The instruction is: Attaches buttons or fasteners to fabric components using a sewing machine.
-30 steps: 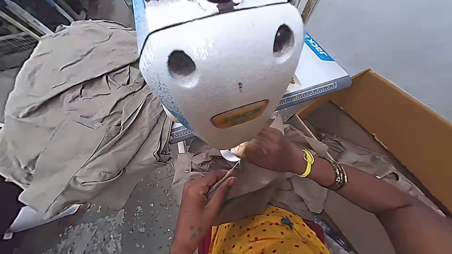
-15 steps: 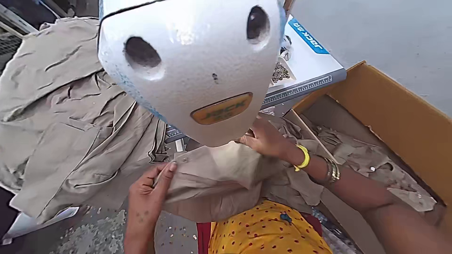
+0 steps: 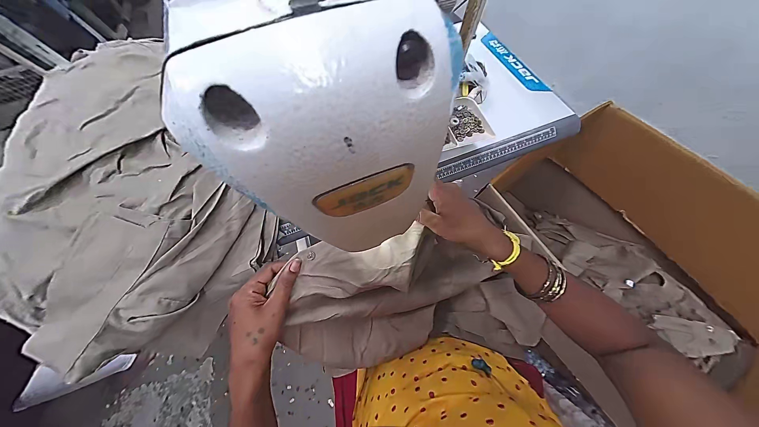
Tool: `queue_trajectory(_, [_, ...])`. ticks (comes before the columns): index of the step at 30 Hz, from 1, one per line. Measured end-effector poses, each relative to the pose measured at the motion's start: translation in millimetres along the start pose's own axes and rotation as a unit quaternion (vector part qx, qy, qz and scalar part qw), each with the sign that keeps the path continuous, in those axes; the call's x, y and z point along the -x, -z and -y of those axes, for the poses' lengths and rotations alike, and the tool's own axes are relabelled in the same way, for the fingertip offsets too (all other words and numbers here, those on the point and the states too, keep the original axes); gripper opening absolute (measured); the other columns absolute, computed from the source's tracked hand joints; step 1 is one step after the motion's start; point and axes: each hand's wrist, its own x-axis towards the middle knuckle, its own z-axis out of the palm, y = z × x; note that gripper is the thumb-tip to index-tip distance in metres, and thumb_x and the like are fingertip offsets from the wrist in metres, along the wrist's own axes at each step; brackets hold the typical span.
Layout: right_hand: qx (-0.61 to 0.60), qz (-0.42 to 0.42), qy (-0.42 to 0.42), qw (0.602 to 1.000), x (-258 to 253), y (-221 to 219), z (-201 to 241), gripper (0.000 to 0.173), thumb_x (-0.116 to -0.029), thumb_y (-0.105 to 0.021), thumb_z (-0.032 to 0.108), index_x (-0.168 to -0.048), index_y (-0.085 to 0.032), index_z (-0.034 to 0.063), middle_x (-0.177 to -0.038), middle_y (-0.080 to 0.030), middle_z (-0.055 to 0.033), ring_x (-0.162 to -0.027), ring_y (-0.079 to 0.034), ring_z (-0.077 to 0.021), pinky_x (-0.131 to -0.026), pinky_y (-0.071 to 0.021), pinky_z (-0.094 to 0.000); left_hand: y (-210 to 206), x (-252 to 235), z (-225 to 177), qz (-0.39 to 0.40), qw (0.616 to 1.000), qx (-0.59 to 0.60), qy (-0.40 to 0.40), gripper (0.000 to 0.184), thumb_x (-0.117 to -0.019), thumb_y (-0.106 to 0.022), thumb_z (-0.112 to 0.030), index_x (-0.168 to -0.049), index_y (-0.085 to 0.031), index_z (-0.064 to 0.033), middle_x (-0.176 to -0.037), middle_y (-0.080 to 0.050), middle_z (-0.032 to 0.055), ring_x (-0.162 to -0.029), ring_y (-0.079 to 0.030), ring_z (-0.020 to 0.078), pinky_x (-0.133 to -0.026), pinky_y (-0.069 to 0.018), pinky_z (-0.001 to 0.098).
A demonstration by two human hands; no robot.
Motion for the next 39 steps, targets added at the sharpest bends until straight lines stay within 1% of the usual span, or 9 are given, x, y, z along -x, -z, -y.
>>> queue_trajectory(3, [0.136,-0.073,0.008,0.988,-3.9,14.4,-26.5,0.026,-0.0975,-0.067,0.031,-0.103,-0.067,0.006,-0.059,-0.054,-0.0053,-0.05,-0.055,-0.0246,-0.048,-0.0449,-0.0473,-7.7,2.8,9.6,-0.013,0.993,-0.099,-0.06,0.041,-0.0975,-0.057,-0.045,-0.091,-0.072,-0.007,-0.072,-0.062,-0.0013,-0.062,-0.054,0.005,-0.059,-0.0451,0.0304])
queue_trajectory(6, [0.235,-0.166,-0.005,0.958,-15.6,35.4,-64.0,0.025,-0.1016,-0.064,0.027,-0.102,-0.073,0.004,-0.075,-0.067,-0.0146,-0.066,-0.067,-0.0337,-0.06,-0.0518,-0.0541,-19.4,2.6,10.1,0.007,0.98,-0.106,-0.169,0.041,-0.1015,-0.052,-0.035,-0.114,-0.072,-0.0022,-0.11,-0.071,0.0166,-0.104,-0.066,0.0277,-0.091,-0.0511,0.0466])
queue_trajectory(10, [0.328,-0.127,0.027,0.936,-43.9,42.9,-84.4,0.036,-0.0953,-0.071,0.036,-0.116,-0.074,0.0075,-0.117,-0.067,-0.0194,-0.113,-0.06,-0.0417,-0.089,-0.0472,-0.058,-43.6,-1.6,-13.7,0.125,0.981,0.058,-0.134,0.058,-0.107,-0.041,-0.039,-0.142,-0.051,0.0055,-0.139,-0.059,0.0172,-0.13,-0.056,0.0164,-0.111,-0.0455,0.0352])
queue_trajectory(15, [0.374,-0.08,0.02,0.924,-75.3,27.2,-102.0,0.054,-0.0847,-0.083,0.033,-0.129,-0.068,0.004,-0.146,-0.056,-0.018,-0.143,-0.042,-0.044,-0.11,-0.0317,-0.0711,-67.0,-4.6,-55.4,0.131,0.977,0.166,-0.002,0.052,-0.1049,-0.043,-0.025,-0.14,-0.04,0.0136,-0.125,-0.06,0.0149,-0.11,-0.057,-0.0023,-0.095,-0.047,0.0148])
queue_trajectory(20, [0.262,-0.171,0.107,0.944,-50.1,23.5,-93.9,0.02,-0.099,-0.066,0.024,-0.1,-0.075,0.0063,-0.119,-0.071,-0.0145,-0.123,-0.061,-0.0375,-0.1,-0.0458,-0.0577,-76.3,-0.4,-54.3,0.097,0.972,0.216,0.016,0.05,-0.1042,-0.046,-0.021,-0.136,-0.038,0.0158,-0.116,-0.061,0.0108,-0.102,-0.06,-0.0043,-0.089,-0.0501,0.0131])
queue_trajectory(26, [0.029,-0.227,-0.016,0.973,-11.8,50.3,-64.5,0.013,-0.0991,-0.066,0.011,-0.108,-0.069,0.0024,-0.087,-0.069,-0.0112,-0.071,-0.063,-0.0172,-0.066,-0.0531,-0.0356,-79.8,-6.2,-54.4,0.085,0.972,0.216,0.037,0.05,-0.1027,-0.047,-0.018,-0.14,-0.037,0.0143,-0.118,-0.06,0.011,-0.102,-0.06,-0.0056,-0.089,-0.0498,0.0123])
queue_trajectory(30, [-0.029,-0.154,-0.058,0.986,-18.8,56.3,-48.4,0.018,-0.0986,-0.066,0.013,-0.114,-0.072,0.0062,-0.094,-0.072,-0.003,-0.081,-0.067,-0.0057,-0.078,-0.0564,-0.0262,-72.7,-11.0,-42.5,0.1,0.99,0.102,-0.017,0.055,-0.1045,-0.044,-0.032,-0.137,-0.043,0.0127,-0.117,-0.062,0.0146,-0.106,-0.06,0.0042,-0.095,-0.0494,0.0225])
queue_trajectory(35, [0.162,-0.194,0.273,0.928,-5.4,14.0,-2.0,0.018,-0.0941,-0.068,0.014,-0.083,-0.071,0.0009,-0.079,-0.07,-0.0115,-0.073,-0.07,-0.022,-0.064,-0.0577,-0.0367,-53.3,49.9,-48.8,0.135,0.941,0.017,-0.311,0.044,-0.106,-0.049,-0.045,-0.086,-0.065,-0.0094,-0.065,-0.062,0.0021,-0.056,-0.062,0.0102,-0.053,-0.0521,0.0272])
queue_trajectory(39, [0.241,-0.109,0.452,0.852,-6.3,-19.3,24.6,0.019,-0.0958,-0.059,0.006,-0.081,-0.069,0.0086,-0.07,-0.066,-0.0054,-0.069,-0.066,-0.0208,-0.06,-0.05,-0.0326,-69.9,57.7,-15.4,0.211,0.929,-0.098,-0.288,0.082,-0.0913,-0.047,-0.075,-0.13,-0.064,-0.0045,-0.121,-0.068,0.019,-0.112,-0.066,0.037,-0.093,-0.0527,0.0574])
